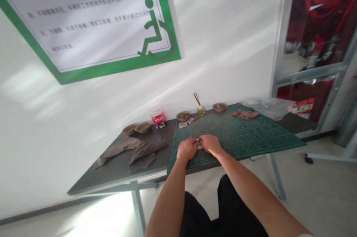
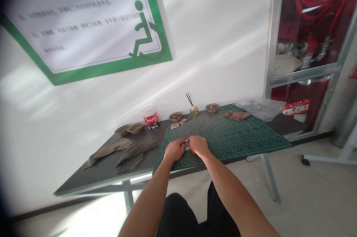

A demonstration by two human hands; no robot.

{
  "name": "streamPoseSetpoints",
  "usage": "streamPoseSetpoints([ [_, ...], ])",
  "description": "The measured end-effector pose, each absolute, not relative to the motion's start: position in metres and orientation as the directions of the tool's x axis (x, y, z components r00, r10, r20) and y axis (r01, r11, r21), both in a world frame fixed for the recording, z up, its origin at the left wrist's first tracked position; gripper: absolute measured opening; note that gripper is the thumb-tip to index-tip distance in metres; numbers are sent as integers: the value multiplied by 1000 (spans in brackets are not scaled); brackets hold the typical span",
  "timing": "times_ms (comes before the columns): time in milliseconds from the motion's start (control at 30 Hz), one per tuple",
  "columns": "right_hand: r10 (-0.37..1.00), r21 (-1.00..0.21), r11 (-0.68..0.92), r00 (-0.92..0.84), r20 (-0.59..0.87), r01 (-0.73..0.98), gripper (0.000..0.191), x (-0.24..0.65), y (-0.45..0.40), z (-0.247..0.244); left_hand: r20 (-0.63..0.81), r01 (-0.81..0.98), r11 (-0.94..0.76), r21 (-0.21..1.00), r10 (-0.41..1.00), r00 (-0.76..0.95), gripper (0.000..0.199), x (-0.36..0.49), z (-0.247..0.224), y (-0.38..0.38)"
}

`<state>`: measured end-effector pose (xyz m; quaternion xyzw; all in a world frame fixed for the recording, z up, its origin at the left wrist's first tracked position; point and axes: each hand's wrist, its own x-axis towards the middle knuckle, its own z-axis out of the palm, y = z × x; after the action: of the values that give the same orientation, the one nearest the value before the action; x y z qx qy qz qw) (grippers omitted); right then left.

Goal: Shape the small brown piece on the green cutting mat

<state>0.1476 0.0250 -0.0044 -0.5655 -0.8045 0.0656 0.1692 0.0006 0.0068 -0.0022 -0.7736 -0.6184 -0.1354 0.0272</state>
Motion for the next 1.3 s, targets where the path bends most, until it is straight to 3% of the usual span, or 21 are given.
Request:
streamPoseSetpoints([
  [367, 883, -272, 465, -420, 210, 843, 33, 150, 14, 4, 242, 965, -221, 142, 953, 182, 34, -1, -4, 7],
  [767, 942, -324, 304, -232, 244, 896, 34, 147, 23, -7, 218, 967, -207, 150, 961, 172, 34, 1, -1, 6],
  [1300, 932, -277, 346, -294, 212, 897, 36, 148, 19, -1, 258, 971, -214, 109, 949, 180, 32, 2, 1, 3],
])
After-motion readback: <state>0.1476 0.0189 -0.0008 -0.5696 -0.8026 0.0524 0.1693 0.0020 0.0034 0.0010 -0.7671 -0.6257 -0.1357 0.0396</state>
